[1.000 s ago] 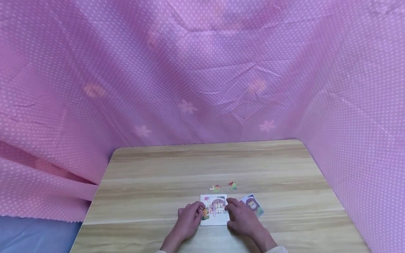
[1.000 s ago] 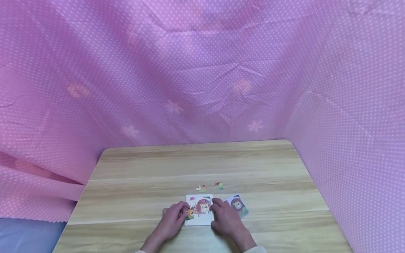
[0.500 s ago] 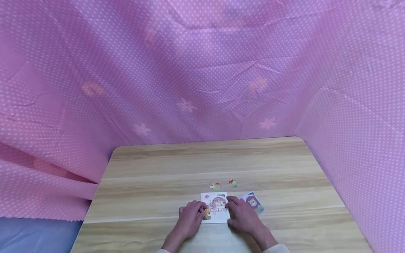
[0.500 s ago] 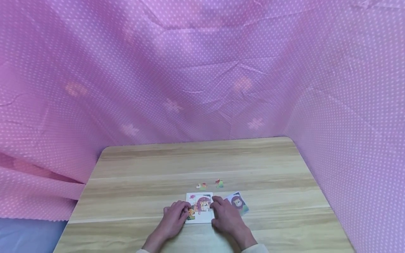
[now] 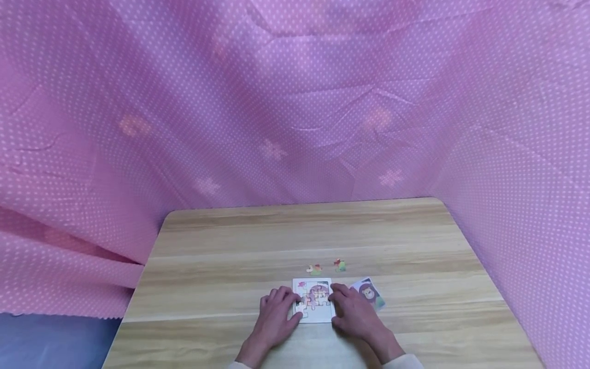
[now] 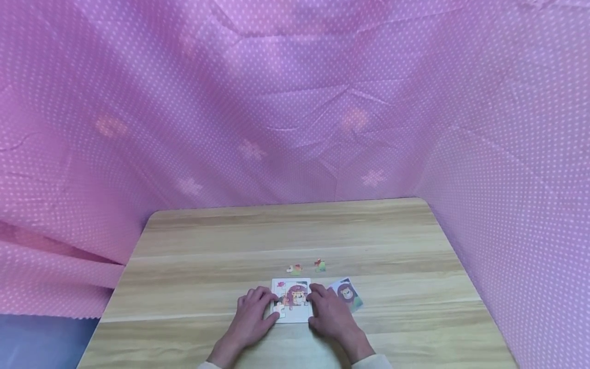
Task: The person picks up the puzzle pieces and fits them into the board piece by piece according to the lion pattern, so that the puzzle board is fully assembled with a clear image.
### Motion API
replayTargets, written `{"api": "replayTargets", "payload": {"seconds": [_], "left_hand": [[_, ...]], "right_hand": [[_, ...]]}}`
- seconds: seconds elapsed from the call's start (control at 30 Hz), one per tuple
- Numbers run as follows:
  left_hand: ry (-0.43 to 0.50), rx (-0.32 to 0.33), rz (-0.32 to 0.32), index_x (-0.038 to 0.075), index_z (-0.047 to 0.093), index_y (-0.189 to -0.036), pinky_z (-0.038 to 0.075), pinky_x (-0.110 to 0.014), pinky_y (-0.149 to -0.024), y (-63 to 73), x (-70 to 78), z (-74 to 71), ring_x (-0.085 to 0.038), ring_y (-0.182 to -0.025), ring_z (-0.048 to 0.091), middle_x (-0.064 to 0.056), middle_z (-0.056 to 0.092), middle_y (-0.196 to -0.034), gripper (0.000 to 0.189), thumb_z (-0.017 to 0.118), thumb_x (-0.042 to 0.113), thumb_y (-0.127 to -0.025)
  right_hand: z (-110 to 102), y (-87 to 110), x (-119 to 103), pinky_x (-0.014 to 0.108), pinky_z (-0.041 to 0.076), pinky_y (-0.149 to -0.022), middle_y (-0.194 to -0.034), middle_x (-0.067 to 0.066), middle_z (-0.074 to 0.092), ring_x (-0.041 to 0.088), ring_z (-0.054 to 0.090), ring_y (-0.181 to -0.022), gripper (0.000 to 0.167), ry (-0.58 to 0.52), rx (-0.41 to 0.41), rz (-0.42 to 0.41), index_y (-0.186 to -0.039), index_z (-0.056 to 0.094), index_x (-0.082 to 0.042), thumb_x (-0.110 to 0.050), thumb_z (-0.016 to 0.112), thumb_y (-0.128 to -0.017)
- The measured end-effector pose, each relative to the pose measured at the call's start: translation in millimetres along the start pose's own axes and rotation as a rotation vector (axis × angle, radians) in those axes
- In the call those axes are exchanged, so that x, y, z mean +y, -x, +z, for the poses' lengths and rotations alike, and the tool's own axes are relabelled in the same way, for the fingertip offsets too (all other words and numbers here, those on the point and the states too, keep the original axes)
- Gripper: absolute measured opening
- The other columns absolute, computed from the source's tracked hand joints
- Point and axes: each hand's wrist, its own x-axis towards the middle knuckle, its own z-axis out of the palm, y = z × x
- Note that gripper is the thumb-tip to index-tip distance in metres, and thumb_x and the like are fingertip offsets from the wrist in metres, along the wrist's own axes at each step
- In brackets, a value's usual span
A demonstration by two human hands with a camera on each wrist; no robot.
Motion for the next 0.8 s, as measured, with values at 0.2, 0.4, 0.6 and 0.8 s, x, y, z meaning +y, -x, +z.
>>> {"api": "replayTargets", "payload": {"seconds": [0.2,0.4,0.6,0.8], "left_hand": [[-0.044,0.002,-0.016,0.03,0.065,-0.113,0.034,-0.043,-0.086,6.6,9.6,4.0,-0.012,-0.101,0.044,0.009,0.051,-0.113,0.032,0.066,0.043,-0.084],[-0.044,-0.012,-0.029,0.033,0.066,-0.115,0.033,-0.043,-0.085,12.2,18.8,6.8,-0.011,-0.099,0.043,0.009,0.049,-0.111,0.032,0.066,0.042,-0.084],[-0.057,-0.007,-0.039,0.034,0.066,-0.115,0.032,-0.041,-0.083,19.2,27.6,10.5,-0.011,-0.098,0.042,0.009,0.049,-0.112,0.031,0.065,0.041,-0.084],[-0.076,0.02,-0.036,0.034,0.068,-0.113,0.032,-0.042,-0.084,26.8,37.2,13.8,-0.012,-0.099,0.043,0.009,0.05,-0.112,0.03,0.066,0.04,-0.084]], "right_hand": [[-2.1,6.3,4.5,0.049,0.045,-0.103,-0.142,0.007,0.052,0.032,0.054,-0.124,0.048,-0.004,-0.013,-0.002,-0.114,0.066,-0.015,-0.031,0.078,-0.07],[-3.7,12.7,9.0,0.049,0.045,-0.103,-0.142,0.008,0.052,0.031,0.054,-0.123,0.047,0.001,-0.022,-0.014,-0.113,0.066,-0.015,-0.031,0.079,-0.07],[-6.4,21.1,11.5,0.049,0.044,-0.104,-0.142,0.008,0.052,0.032,0.054,-0.124,0.048,-0.013,-0.035,-0.024,-0.114,0.066,-0.015,-0.03,0.078,-0.07],[-7.8,30.0,15.6,0.05,0.044,-0.103,-0.142,0.009,0.052,0.032,0.054,-0.123,0.048,-0.032,-0.045,-0.04,-0.113,0.066,-0.014,-0.029,0.079,-0.07]]}}
